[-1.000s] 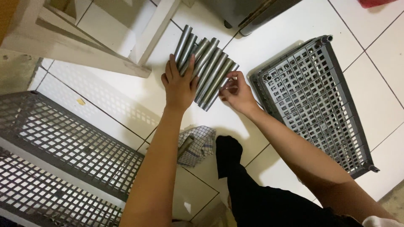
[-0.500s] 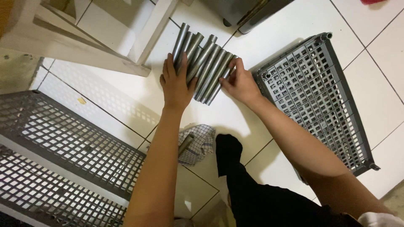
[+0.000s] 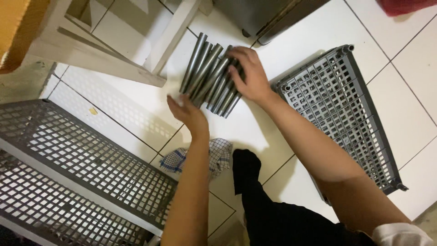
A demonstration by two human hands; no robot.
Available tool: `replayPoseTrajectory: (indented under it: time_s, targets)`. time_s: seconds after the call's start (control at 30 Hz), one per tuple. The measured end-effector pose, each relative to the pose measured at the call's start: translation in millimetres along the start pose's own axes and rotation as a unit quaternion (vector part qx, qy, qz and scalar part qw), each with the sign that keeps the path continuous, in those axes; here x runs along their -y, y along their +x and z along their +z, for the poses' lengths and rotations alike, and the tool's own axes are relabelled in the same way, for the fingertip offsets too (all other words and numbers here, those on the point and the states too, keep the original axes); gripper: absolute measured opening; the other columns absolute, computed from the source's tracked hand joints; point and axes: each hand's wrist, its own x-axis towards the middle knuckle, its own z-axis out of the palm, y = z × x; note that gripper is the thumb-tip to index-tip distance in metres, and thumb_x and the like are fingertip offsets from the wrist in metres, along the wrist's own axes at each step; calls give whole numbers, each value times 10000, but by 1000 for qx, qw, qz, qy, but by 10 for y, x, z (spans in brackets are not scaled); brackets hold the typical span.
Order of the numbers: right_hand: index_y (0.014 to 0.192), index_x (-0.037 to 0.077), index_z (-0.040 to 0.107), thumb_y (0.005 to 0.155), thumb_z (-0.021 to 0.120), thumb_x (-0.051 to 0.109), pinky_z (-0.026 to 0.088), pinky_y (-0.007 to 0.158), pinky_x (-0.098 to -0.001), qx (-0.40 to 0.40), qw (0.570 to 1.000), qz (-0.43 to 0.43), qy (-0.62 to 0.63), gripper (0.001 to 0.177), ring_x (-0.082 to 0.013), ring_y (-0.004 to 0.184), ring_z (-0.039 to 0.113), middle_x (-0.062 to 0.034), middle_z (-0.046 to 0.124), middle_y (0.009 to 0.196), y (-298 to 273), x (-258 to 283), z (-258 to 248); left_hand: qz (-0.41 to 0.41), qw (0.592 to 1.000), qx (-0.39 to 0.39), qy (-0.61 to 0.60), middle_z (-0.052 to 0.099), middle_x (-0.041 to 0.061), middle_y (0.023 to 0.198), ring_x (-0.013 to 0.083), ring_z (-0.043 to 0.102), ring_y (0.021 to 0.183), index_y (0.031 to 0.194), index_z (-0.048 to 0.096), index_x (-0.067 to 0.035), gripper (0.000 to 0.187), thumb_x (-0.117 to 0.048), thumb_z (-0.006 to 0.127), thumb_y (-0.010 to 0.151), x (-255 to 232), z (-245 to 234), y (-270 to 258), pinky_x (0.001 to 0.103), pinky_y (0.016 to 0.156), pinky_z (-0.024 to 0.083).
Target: The person assembles a metal shoe rack by inserting cylindrical rods into the holes of perforated metal panels. They connect multiple panels and rods to form a multi-tiered structure, working on the floor.
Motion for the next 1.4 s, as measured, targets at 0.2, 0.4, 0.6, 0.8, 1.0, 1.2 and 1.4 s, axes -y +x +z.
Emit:
replayPoseTrajectory:
  time_s: [0.2, 0.4, 0.6, 0.8, 1.0, 1.2, 1.4]
  targets:
    - [1563, 72, 358, 1120, 393, 409, 266, 1209, -655, 141, 984, 101, -29, 558, -449, 1493, 320, -246, 334, 1623, 378, -138, 266, -305, 925, -24, -225, 134, 177, 1701, 315, 196, 1561, 1624, 105, -81, 905, -606, 363, 933, -711, -55, -122, 458, 1268, 151]
    - [1510, 10, 416, 1098, 375, 411, 283, 1195, -525, 192, 962, 186, 57, 577, -400, 1452, 374, -227, 433, 1562, 484, -37, 256, -348, 906, 47, -236, 47, 47, 1730, 215, 104, 1586, 1636, -7, -187, 753, -510, 223, 995, -1092, 39, -181, 416, 1275, 57]
    - [1437, -42, 478, 1116, 426, 293, 366, 1166, -466, 158, 980, 100, 62, 467, -404, 1380, 497, -267, 523, 1473, 455, -180, 316, -255, 950, 61, -170, 67, 141, 1716, 255, 123, 1580, 1616, 92, -44, 781, -488, 284, 1003, -922, 159, -261, 400, 1275, 88]
    - [1492, -4, 450, 1126, 402, 301, 302, 1208, -513, 158, 977, 127, 63, 479, -401, 1453, 393, -246, 449, 1547, 457, -71, 190, -311, 939, 85, -121, -19, 68, 1730, 238, 47, 1593, 1629, 10, -134, 902, -621, 299, 926, -1257, 12, -312, 448, 1279, 62]
    - [1454, -2, 499, 1117, 444, 260, 342, 1181, -525, 142, 986, 71, 46, 430, -404, 1411, 458, -251, 498, 1508, 289, 102, 66, -176, 971, 96, -129, 14, 179, 1710, 309, 111, 1577, 1616, 53, -32, 748, -415, 336, 1039, -677, 32, -306, 429, 1266, 133]
    - [1376, 46, 605, 1041, 615, 166, 428, 1076, -612, 125, 989, 46, 59, 357, -486, 1312, 518, -237, 616, 1359, 212, 883, -281, -89, 972, 201, -83, 78, 294, 1667, 439, 120, 1556, 1629, 148, 20, 723, -335, 477, 1092, -1719, -561, -634, 559, 1253, 161]
    - [1333, 65, 650, 988, 642, 130, 590, 834, -480, 247, 959, 31, 135, 351, -406, 1218, 628, -218, 674, 1278, 450, 2004, -609, 163, 969, 181, -29, 457, 270, 1491, 450, 444, 1389, 1532, 420, -21, 519, -210, 583, 1077, -1743, -1145, -662, 575, 1028, 423]
